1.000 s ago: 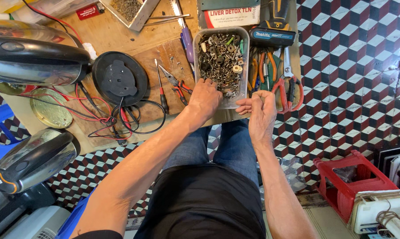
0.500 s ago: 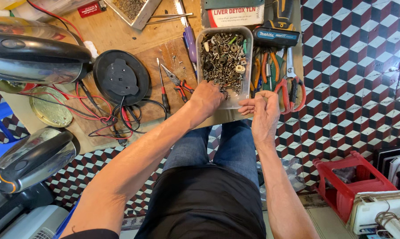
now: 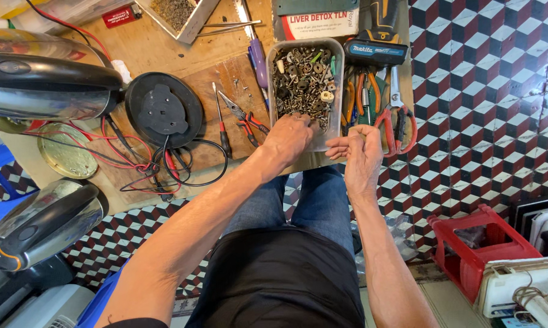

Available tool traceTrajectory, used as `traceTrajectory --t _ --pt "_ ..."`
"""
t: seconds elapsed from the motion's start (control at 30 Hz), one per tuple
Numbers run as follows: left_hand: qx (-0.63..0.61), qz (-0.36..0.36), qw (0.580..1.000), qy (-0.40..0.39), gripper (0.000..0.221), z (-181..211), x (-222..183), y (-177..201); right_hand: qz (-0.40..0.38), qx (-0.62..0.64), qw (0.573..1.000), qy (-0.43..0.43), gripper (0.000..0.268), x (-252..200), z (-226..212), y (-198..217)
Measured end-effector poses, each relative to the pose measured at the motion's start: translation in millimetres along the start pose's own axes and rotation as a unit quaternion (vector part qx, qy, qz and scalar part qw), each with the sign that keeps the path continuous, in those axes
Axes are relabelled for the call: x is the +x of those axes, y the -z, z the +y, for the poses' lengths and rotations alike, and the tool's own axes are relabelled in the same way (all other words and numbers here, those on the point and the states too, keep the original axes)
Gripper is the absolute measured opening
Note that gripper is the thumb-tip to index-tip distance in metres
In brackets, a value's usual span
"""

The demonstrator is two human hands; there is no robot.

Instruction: The person uses a cordless drill to drive screws into a black circular plastic base. They repeatedly select screws from a container, insert them into the drill, and fasten them into the base. The person also handles pliers and other small hardware on the workbench.

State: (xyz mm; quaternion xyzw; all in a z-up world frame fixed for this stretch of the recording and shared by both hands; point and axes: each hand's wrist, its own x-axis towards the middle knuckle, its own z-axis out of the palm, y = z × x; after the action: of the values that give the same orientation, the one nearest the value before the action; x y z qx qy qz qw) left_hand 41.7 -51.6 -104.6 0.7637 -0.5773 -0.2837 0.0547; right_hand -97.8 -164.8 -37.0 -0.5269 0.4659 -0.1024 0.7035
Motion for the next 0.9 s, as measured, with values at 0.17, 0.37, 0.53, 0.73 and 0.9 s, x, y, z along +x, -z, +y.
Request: traceTrajectory --t 0.17,0.37,0.53,0.73,0.9 --pt "0.062 -0.107 0.991 0.041 0.027 1.0 -0.2 4.8 0.000 -0.005 1.000 -0.001 0.022 -0.6 -1.5 -1.0" --pt "0.007 -0.073 0.996 0.052 0.048 6.1 -2.4 12.0 0.001 -0.012 1.000 -0.001 0.020 -0.2 -4.2 -1.5" --pt "-0.042 -0.131 0.988 0.068 0.040 1.4 8.1 5.4 0.000 -0.022 1.000 0.001 0.021 1.0 -2.7 -3.0" --pt "-0.024 -0.120 0.992 0.043 0.019 1.4 3.7 -5.6 -0.002 -0.018 1.000 0.008 0.021 -0.5 -2.4 -3.3" --pt "-0.019 -0.095 0.994 0.042 0.029 2.5 6.0 -5.7 0.003 -0.020 1.000 -0.008 0.021 1.5 -2.3 -1.9"
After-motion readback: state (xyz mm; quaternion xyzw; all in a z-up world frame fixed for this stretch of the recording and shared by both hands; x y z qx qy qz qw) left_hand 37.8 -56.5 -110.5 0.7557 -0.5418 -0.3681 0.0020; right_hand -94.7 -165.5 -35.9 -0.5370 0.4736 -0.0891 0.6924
